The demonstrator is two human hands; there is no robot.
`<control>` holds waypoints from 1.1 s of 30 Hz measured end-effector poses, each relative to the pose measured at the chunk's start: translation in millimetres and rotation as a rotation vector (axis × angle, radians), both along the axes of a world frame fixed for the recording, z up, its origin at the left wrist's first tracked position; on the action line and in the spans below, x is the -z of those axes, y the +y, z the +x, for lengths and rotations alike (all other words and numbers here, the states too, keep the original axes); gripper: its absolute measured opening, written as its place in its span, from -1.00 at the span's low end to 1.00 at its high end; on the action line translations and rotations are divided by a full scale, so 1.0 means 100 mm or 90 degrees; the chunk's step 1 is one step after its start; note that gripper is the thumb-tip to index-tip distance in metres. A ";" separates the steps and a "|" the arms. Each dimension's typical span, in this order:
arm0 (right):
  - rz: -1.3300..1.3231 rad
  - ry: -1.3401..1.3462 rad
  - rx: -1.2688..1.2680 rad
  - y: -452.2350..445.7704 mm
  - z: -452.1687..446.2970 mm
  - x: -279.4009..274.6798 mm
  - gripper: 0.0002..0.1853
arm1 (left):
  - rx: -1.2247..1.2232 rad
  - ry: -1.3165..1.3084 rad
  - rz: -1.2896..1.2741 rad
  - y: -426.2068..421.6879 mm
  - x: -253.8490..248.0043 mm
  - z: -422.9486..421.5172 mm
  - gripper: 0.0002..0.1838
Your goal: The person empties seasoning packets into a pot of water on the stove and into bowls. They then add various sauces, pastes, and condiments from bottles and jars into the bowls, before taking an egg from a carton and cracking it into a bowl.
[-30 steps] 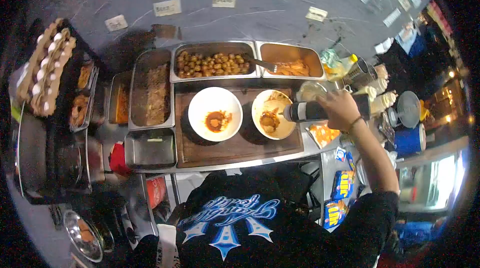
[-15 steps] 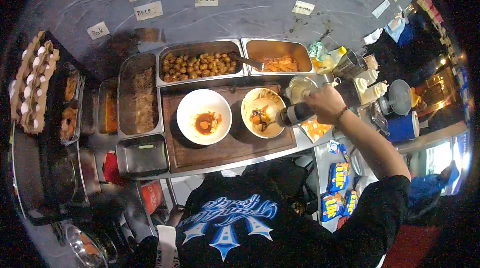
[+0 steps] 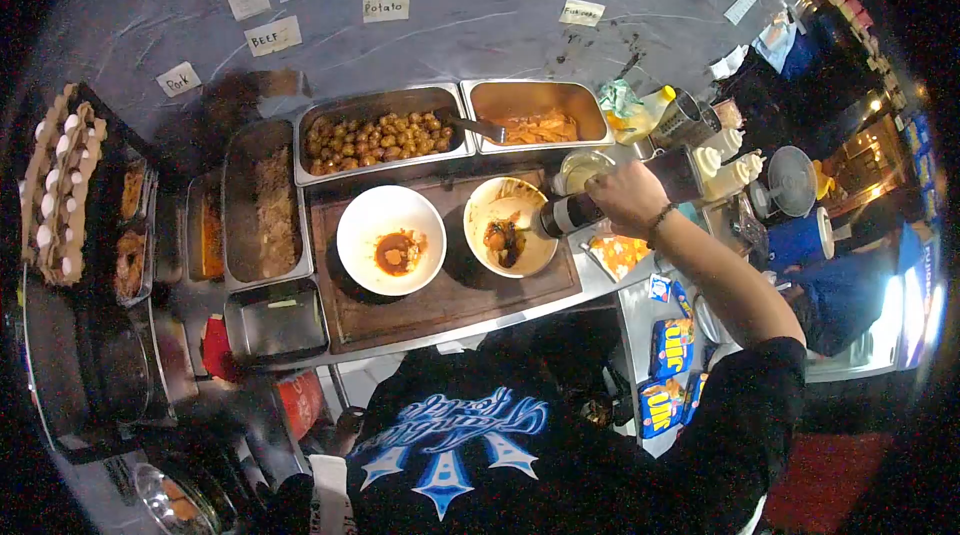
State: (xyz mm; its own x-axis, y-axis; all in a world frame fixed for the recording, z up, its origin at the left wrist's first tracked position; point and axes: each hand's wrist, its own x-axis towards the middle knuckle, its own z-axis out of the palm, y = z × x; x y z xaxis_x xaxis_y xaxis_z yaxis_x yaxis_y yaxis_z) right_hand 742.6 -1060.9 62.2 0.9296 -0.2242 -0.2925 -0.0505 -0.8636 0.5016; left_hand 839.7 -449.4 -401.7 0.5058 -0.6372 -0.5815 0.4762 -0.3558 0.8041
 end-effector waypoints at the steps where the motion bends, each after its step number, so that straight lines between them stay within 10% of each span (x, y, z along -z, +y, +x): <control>1: -0.002 -0.001 -0.001 0.02 0.00 0.00 -0.74 | 0.018 -0.014 0.031 -0.02 -0.01 0.00 -0.73; 23: 0.013 0.106 0.001 0.07 0.18 0.05 -0.80 | 0.064 -0.136 0.128 -0.17 -0.26 -0.05 -0.79; 26: -0.014 0.084 0.028 0.06 0.21 0.05 -0.80 | -0.047 0.207 -0.176 -0.01 0.16 -0.03 -0.75; 29: -0.027 0.064 -0.036 0.02 0.20 0.13 -0.79 | 0.203 -0.221 0.134 0.04 0.19 -0.09 -0.64; 31: 0.017 0.070 -0.010 0.03 0.20 0.11 -0.80 | -0.067 0.176 -0.230 0.16 0.39 -0.06 -0.65; 33: -0.029 0.069 0.005 -0.05 0.19 0.18 -0.82 | 0.235 -0.309 -0.024 0.21 0.63 -0.03 -0.63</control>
State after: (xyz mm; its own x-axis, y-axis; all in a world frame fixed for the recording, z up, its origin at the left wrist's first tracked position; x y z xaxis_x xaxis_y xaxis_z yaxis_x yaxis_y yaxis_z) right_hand 761.6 -1065.6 44.3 0.8912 -0.2473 -0.3802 -0.0014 -0.8397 0.5430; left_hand 836.9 -428.5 -464.6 0.4492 -0.8365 -0.3137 -0.0969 -0.3947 0.9137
